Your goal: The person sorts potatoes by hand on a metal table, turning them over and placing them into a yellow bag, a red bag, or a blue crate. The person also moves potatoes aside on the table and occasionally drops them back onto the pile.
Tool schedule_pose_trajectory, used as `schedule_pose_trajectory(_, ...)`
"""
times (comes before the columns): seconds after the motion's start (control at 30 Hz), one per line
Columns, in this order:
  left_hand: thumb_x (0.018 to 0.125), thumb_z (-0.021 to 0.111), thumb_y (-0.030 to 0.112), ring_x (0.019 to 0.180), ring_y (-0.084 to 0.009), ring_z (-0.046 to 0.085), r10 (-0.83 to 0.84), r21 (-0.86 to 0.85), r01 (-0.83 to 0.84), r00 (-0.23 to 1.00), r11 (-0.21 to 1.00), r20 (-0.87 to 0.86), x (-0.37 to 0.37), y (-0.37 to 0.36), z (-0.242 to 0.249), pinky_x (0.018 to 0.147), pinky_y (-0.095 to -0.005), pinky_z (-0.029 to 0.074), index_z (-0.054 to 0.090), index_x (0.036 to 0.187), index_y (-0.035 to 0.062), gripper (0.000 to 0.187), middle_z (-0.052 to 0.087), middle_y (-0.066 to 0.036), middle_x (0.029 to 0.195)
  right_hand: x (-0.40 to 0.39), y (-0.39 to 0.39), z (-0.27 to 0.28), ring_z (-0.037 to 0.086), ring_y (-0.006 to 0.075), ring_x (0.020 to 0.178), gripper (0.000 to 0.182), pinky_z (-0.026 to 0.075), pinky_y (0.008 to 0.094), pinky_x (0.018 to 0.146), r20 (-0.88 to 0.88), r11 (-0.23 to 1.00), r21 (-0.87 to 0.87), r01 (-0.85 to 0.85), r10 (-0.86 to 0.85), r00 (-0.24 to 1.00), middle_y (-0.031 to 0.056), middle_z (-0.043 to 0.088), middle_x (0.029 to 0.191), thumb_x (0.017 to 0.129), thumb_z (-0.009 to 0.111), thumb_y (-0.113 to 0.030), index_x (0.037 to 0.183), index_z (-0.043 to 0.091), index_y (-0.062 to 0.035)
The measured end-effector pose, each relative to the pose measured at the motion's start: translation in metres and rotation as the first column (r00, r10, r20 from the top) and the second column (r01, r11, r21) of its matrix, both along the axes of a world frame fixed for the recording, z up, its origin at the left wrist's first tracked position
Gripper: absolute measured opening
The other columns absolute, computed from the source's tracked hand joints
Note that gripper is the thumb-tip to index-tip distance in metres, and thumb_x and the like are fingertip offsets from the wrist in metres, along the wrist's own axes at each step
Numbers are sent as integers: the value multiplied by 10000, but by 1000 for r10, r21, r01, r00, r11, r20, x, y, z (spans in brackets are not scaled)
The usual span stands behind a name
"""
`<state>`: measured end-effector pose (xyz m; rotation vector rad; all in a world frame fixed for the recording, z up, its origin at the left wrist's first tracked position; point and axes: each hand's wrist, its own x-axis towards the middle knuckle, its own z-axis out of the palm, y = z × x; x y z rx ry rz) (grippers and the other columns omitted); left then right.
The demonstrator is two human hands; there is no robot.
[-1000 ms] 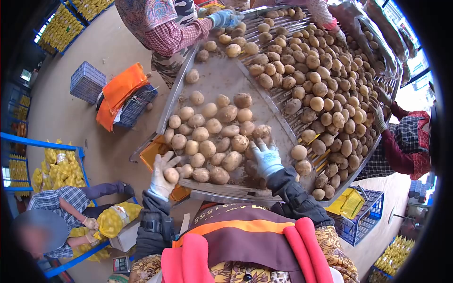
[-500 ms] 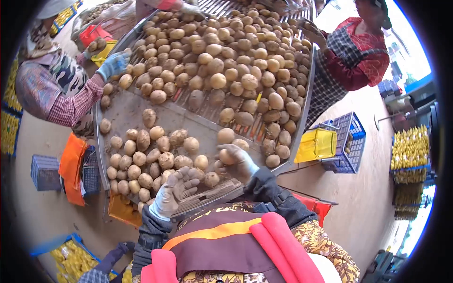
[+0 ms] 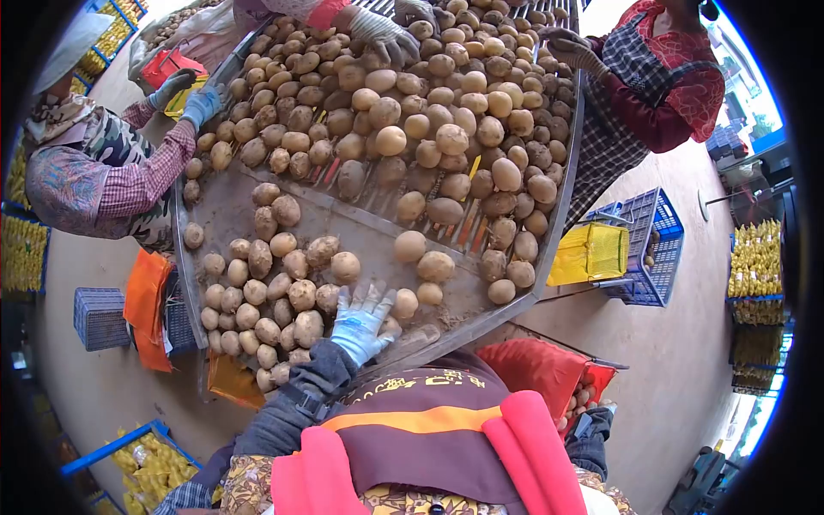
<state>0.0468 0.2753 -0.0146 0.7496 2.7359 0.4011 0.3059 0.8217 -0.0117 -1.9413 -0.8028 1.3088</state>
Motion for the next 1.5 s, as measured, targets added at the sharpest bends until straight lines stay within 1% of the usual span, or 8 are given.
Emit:
schedule_pose_trajectory(0.1, 808, 597, 521, 1402, -349, 260, 9, -56, -13, 996, 998, -85, -9, 12, -8, 1124, -602, 98, 420, 1416, 157, 730, 321, -122, 1510, -7, 52, -61, 590, 248, 1007, 485, 508, 378, 837, 291, 960, 124, -251, 207, 934, 143, 569, 1218, 948, 519, -286, 1330, 444, 2)
schedule_pose_trajectory(0.4, 827, 627, 390, 1319, -330, 393, 110, 39, -107, 987, 994, -115, 19, -53, -6, 1127, -547, 182, 707, 1017, 140, 325, 406, -115, 1453, -304, -252, 37, 539, 358, 1098, 586, 437, 424, 963, 770, -739, 208, -641, 528, -359, 183, 556, 1194, 751, 758, -261, 1255, 535, -62)
schedule_pose_trajectory(0.57, 830, 661, 285, 1263, -356, 441, 266, 194, -259, 964, 946, -9, 37, -64, 4, 1121, -519, 236, 714, 959, 129, 209, 428, -140, 1424, -341, -327, -1, 554, 326, 1085, 687, 451, 414, 955, 804, -821, -4, -571, 337, -490, 188, 534, 1238, 741, 780, -326, 1292, 485, -41)
schedule_pose_trajectory(0.63, 866, 655, 270, 1258, -320, 461, 332, 177, -326, 943, 929, -2, 41, -63, 7, 1092, -463, 320, 657, 1112, 110, 294, 464, -134, 1385, -343, -346, -1, 586, 233, 1025, 642, 488, 349, 898, 138, -571, 115, -813, 820, -556, 141, 590, 1149, 761, 784, -271, 1266, 489, -6)
schedule_pose_trajectory(0.7, 913, 626, 288, 1249, -263, 473, 386, 731, -567, 815, 378, 432, 42, -54, -3, 1066, -396, 374, 524, 1281, 69, 440, 495, -115, 1333, -328, -367, 12, 575, 172, 1043, 620, 474, 306, 931, -228, -485, 222, -846, 818, -528, 103, 597, 1138, 751, 795, -202, 1248, 494, 12)
schedule_pose_trajectory(0.83, 937, 513, 521, 1191, -237, 520, -413, 247, -876, 422, -414, 807, 21, -27, 37, 1033, -368, 428, 454, 1334, 68, 605, 514, -118, 1286, -303, -411, 60, 534, 173, 1137, 686, 412, 314, 1021, -497, -555, 399, -730, 539, -681, 87, 567, 1209, 757, 799, -125, 1337, 451, -10)
schedule_pose_trajectory(1.2, 896, 422, 673, 981, -254, 641, -510, 17, -853, 328, -521, 796, 19, -25, 55, 820, -443, 568, 543, 1202, 89, 670, 621, -108, 1113, -312, -405, 72, 578, 268, 952, 420, 469, 369, 834, 407, -766, 609, -206, 525, -747, 92, 633, 1003, 703, 793, -127, 1099, 663, -76)
schedule_pose_trajectory(1.5, 832, 335, 791, 1004, -281, 627, -412, 32, -890, 243, -456, 878, 16, -23, 56, 843, -453, 546, 506, 1227, 51, 856, 613, -129, 1123, -312, -410, 74, 585, 277, 798, 195, 481, 384, 750, 294, -642, 672, -369, 689, -662, 80, 605, 840, 739, 737, -67, 922, 667, -64)
